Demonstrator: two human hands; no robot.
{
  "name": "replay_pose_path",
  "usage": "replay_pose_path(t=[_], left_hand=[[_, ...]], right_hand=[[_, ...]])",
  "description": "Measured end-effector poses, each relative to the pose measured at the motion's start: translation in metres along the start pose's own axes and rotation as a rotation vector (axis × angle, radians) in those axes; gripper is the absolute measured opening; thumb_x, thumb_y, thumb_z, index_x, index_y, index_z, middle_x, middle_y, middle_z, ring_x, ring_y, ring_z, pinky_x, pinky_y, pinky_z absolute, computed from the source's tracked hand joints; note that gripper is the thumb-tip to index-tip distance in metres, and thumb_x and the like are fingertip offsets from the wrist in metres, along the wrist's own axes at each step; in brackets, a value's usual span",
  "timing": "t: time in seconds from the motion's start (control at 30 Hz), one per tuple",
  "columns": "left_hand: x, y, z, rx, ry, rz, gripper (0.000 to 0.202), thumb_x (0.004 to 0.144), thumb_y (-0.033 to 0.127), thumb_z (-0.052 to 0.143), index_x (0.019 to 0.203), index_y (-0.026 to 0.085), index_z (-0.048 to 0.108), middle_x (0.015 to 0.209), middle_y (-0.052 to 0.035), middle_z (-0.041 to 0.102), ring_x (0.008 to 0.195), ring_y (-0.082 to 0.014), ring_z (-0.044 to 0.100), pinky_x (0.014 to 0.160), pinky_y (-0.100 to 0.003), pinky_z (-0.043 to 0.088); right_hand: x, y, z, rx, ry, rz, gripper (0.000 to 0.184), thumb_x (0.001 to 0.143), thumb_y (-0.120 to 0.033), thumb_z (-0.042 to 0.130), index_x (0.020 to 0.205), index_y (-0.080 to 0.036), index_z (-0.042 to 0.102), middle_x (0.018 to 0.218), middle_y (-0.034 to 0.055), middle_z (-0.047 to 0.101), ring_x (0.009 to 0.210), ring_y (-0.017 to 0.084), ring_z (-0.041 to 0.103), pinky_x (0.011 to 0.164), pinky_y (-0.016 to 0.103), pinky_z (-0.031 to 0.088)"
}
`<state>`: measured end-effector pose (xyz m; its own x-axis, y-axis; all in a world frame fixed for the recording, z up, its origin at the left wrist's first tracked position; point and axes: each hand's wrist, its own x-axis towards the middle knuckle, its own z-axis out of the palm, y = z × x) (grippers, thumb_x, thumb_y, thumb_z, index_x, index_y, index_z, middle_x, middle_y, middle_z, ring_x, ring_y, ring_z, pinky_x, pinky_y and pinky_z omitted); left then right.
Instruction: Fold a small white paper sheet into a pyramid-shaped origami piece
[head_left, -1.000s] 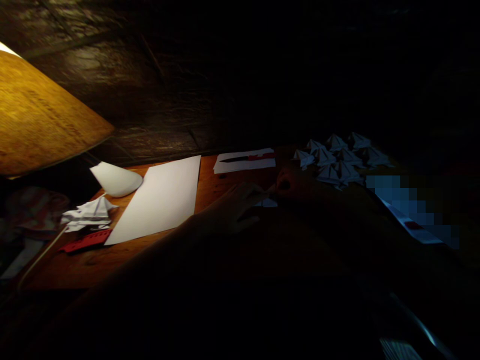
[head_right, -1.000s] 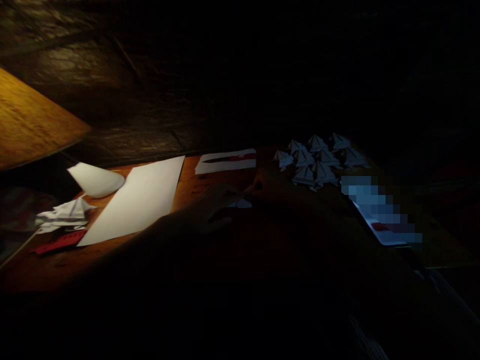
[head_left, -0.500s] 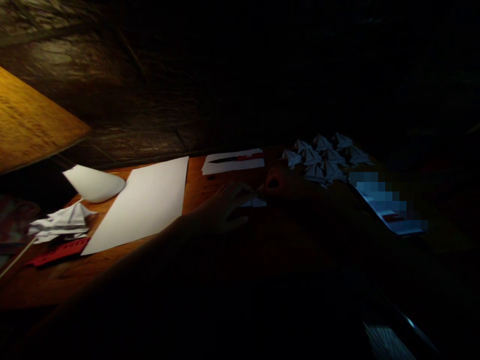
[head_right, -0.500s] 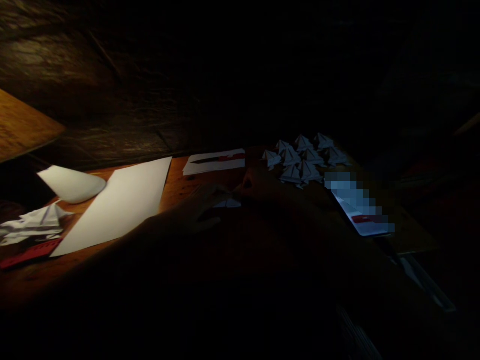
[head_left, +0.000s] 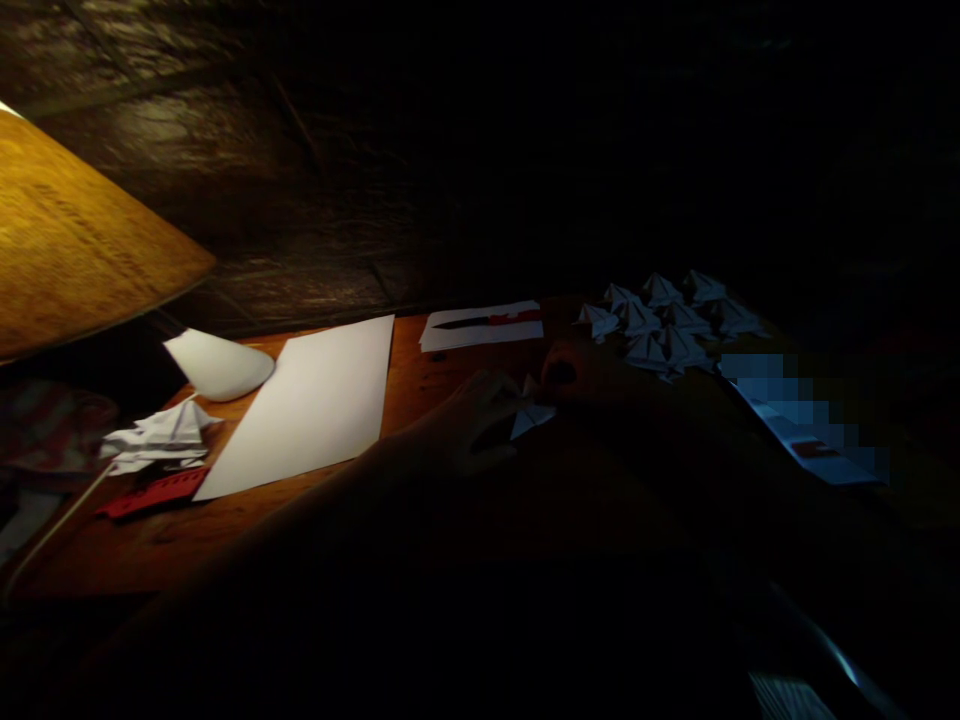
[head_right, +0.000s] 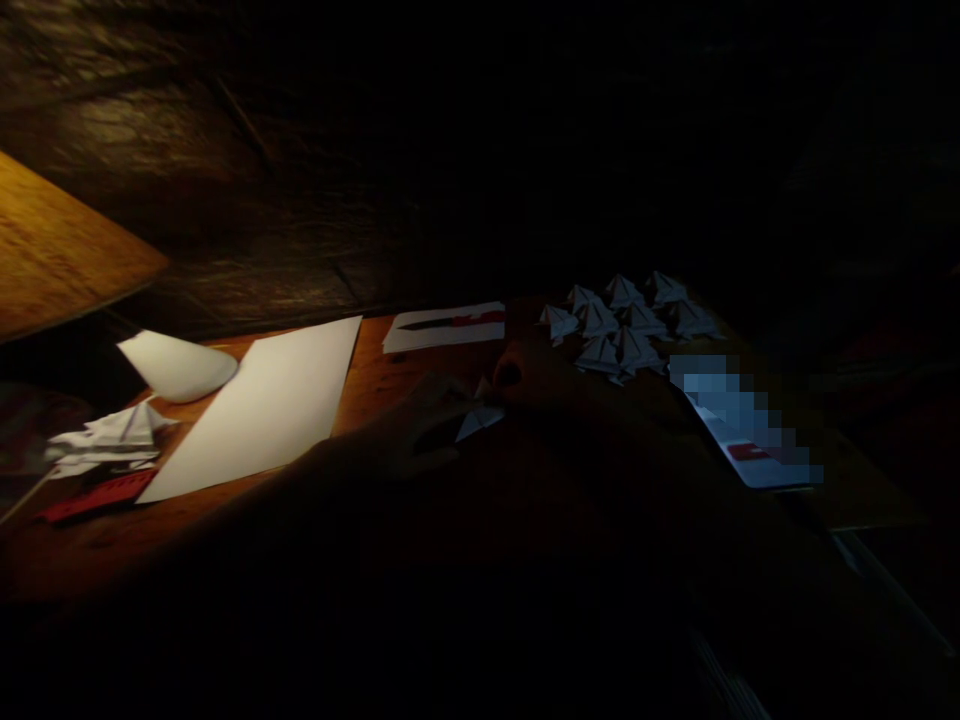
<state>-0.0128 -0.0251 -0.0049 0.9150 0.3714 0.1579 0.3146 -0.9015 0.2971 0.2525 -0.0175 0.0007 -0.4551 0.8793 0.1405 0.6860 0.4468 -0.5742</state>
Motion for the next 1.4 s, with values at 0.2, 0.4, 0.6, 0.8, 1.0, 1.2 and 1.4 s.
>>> replay_pose_path(t=[0.2, 0.4, 0.6, 0.8, 1.0, 1.2, 1.4], left_hand=[[-0.004, 0.003, -0.003, -0.029, 0.002, -0.027, 0.070, 0.095, 0.040, 0.067, 0.159, 0.033, 0.040, 0.151, -0.0119, 0.047, 0.138, -0.0343, 0.046, 0.116, -0.058, 0.044], [-0.006, -0.001, -0.006, -0.041, 0.026, -0.003, 0.066, 0.095, 0.036, 0.064, 0.157, 0.032, 0.041, 0.150, -0.0116, 0.053, 0.137, -0.0336, 0.051, 0.113, -0.058, 0.046], [-0.003, 0.010, -0.014, -0.049, -0.036, -0.009, 0.063, 0.097, 0.028, 0.062, 0.157, 0.034, 0.042, 0.152, -0.0087, 0.052, 0.137, -0.0308, 0.052, 0.115, -0.054, 0.045], [-0.001, 0.014, -0.015, -0.062, -0.027, -0.014, 0.067, 0.095, 0.027, 0.062, 0.158, 0.036, 0.042, 0.148, -0.0089, 0.053, 0.135, -0.0312, 0.052, 0.114, -0.054, 0.046], [-0.002, 0.012, -0.012, -0.041, -0.017, 0.009, 0.064, 0.096, 0.027, 0.060, 0.157, 0.033, 0.041, 0.148, -0.0106, 0.052, 0.136, -0.0314, 0.050, 0.114, -0.054, 0.046], [-0.003, 0.007, -0.009, -0.034, 0.022, 0.038, 0.058, 0.094, 0.027, 0.063, 0.150, 0.029, 0.048, 0.143, -0.0105, 0.058, 0.132, -0.0314, 0.053, 0.112, -0.054, 0.047], [-0.003, 0.006, -0.010, -0.007, 0.020, 0.051, 0.052, 0.095, 0.030, 0.063, 0.146, 0.027, 0.052, 0.138, -0.0124, 0.061, 0.129, -0.0318, 0.055, 0.108, -0.053, 0.047]], right_hand=[[0.000, 0.004, 0.000, -0.004, -0.010, -0.020, 0.014, 0.084, -0.031, 0.077, 0.082, -0.017, 0.078, 0.099, 0.0099, 0.075, 0.091, 0.022, 0.068, 0.080, 0.032, 0.048], [0.001, 0.003, -0.002, -0.014, -0.044, -0.008, 0.018, 0.084, -0.035, 0.077, 0.082, -0.017, 0.079, 0.097, 0.0098, 0.076, 0.091, 0.022, 0.068, 0.079, 0.031, 0.047], [0.004, -0.002, 0.002, 0.009, -0.034, 0.089, 0.008, 0.080, -0.026, 0.076, 0.078, -0.018, 0.079, 0.091, 0.0067, 0.078, 0.086, 0.020, 0.069, 0.072, 0.028, 0.047], [0.011, -0.008, 0.005, 0.001, -0.034, 0.204, 0.007, 0.074, -0.015, 0.072, 0.071, -0.019, 0.078, 0.087, 0.0044, 0.079, 0.083, 0.020, 0.069, 0.068, 0.026, 0.046], [0.015, -0.006, 0.006, -0.014, -0.047, 0.196, 0.008, 0.075, -0.015, 0.073, 0.069, -0.018, 0.078, 0.085, 0.0058, 0.079, 0.081, 0.020, 0.069, 0.066, 0.026, 0.046], [0.015, 0.000, 0.003, 0.060, -0.075, 0.196, 0.004, 0.077, -0.019, 0.078, 0.076, -0.019, 0.081, 0.090, 0.0068, 0.080, 0.083, 0.021, 0.071, 0.068, 0.028, 0.049], [0.013, -0.001, 0.003, 0.067, -0.070, 0.212, 0.002, 0.077, -0.018, 0.079, 0.077, -0.017, 0.080, 0.089, 0.0067, 0.080, 0.083, 0.020, 0.072, 0.066, 0.026, 0.047]])
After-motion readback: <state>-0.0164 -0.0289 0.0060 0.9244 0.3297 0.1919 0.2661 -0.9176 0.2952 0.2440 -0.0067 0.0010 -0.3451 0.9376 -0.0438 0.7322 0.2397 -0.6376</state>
